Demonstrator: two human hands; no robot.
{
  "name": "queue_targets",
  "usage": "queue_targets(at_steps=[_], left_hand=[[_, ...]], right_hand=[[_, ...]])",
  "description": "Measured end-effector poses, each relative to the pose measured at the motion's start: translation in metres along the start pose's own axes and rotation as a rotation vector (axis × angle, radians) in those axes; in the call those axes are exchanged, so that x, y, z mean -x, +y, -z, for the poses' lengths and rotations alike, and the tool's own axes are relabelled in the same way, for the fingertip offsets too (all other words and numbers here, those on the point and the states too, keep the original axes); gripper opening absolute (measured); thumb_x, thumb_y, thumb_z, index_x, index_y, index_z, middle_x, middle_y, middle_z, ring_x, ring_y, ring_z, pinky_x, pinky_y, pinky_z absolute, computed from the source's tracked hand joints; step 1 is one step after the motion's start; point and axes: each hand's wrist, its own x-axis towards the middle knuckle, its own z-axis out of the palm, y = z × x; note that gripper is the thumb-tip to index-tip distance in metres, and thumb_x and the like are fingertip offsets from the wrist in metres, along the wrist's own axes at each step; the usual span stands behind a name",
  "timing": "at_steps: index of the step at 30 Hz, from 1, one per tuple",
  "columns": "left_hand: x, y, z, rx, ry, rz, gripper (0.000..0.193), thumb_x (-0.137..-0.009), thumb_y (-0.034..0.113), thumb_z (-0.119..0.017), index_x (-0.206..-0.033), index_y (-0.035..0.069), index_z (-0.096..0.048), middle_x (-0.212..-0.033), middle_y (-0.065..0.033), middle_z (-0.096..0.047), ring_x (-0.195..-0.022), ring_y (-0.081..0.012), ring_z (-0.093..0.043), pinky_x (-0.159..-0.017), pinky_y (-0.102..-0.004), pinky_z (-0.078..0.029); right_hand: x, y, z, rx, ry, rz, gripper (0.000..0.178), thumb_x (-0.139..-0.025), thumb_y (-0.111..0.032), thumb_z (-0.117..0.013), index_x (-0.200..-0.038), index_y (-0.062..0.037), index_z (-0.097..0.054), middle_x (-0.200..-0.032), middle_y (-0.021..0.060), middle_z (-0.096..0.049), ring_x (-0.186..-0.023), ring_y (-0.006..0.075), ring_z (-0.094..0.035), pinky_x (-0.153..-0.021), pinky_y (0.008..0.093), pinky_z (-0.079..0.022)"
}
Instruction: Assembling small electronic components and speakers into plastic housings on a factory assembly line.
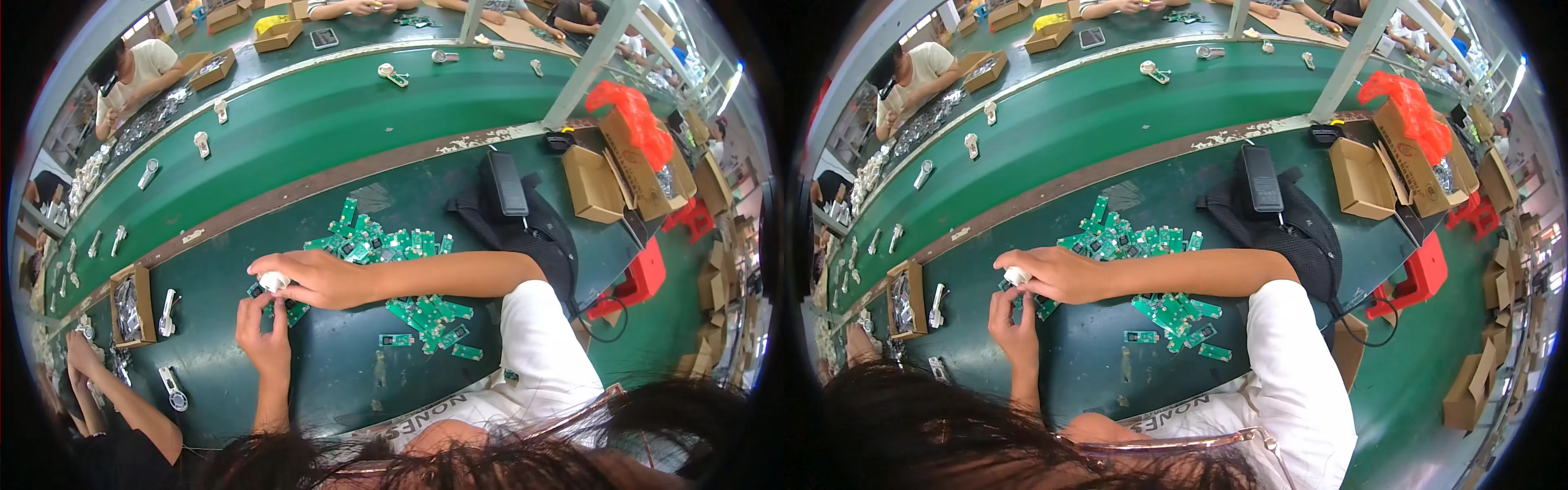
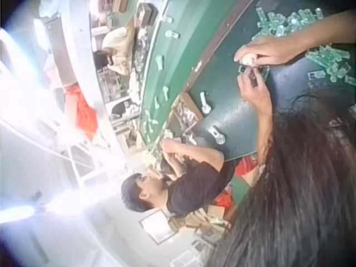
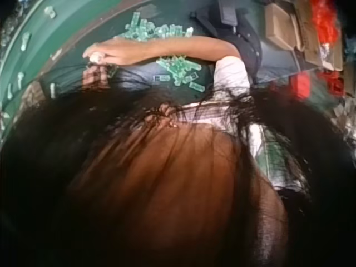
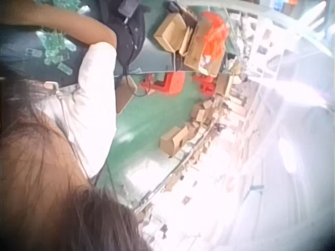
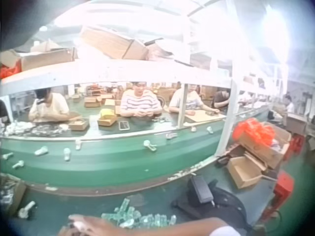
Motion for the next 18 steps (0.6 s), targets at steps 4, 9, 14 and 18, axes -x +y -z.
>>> queue_targets(at_steps=[4, 9, 14, 18], left_hand=[[0.0, 0.008, 0.001, -0.043, 0.006, 0.058, 0.009, -0.078, 0.0, -0.068, -0.085, 0.001, -0.063, -0.074, -0.0092, -0.055, -0.066, -0.0227, -0.053, -0.06, -0.0334, -0.042], [0.003, 0.005, 0.005, -0.052, 0.052, 0.029, 0.008, -0.079, 0.0, -0.068, -0.083, 0.0, -0.062, -0.075, -0.01, -0.055, -0.068, -0.0248, -0.054, -0.061, -0.0341, -0.042], [-0.001, -0.004, 0.01, 0.36, -0.055, 0.258, 0.007, -0.082, 0.001, -0.068, -0.086, 0.002, -0.062, -0.077, 0.0, -0.051, -0.067, -0.0068, -0.042, -0.055, -0.0227, -0.029], [-0.004, -0.008, 0.006, 0.666, -0.123, 0.378, 0.008, -0.084, -0.001, -0.065, -0.092, -0.002, -0.063, -0.088, -0.0049, -0.058, -0.083, -0.0103, -0.055, -0.072, -0.0211, -0.042]], right_hand=[[0.0, 0.0, -0.012, -0.109, 0.14, -0.015, 0.043, -0.089, -0.006, -0.056, -0.128, -0.0113, -0.039, -0.105, 0.0178, -0.058, -0.084, 0.0366, -0.063, -0.07, 0.0403, -0.05], [0.007, 0.004, -0.015, 0.003, 0.042, 0.046, 0.037, -0.086, 0.001, -0.05, -0.119, -0.0134, -0.059, -0.106, 0.0175, -0.055, -0.094, 0.0348, -0.058, -0.077, 0.0394, -0.05], [0.01, 0.001, -0.014, 0.028, 0.143, -0.039, 0.028, -0.082, 0.0, -0.061, -0.109, -0.0057, -0.066, -0.094, 0.0132, -0.061, -0.085, 0.0292, -0.06, -0.074, 0.0384, -0.049], [0.008, 0.006, -0.011, 0.074, 0.193, -0.017, 0.02, -0.077, -0.01, -0.074, -0.096, -0.0057, -0.071, -0.088, 0.0118, -0.063, -0.084, 0.0264, -0.062, -0.074, 0.0372, -0.051]])
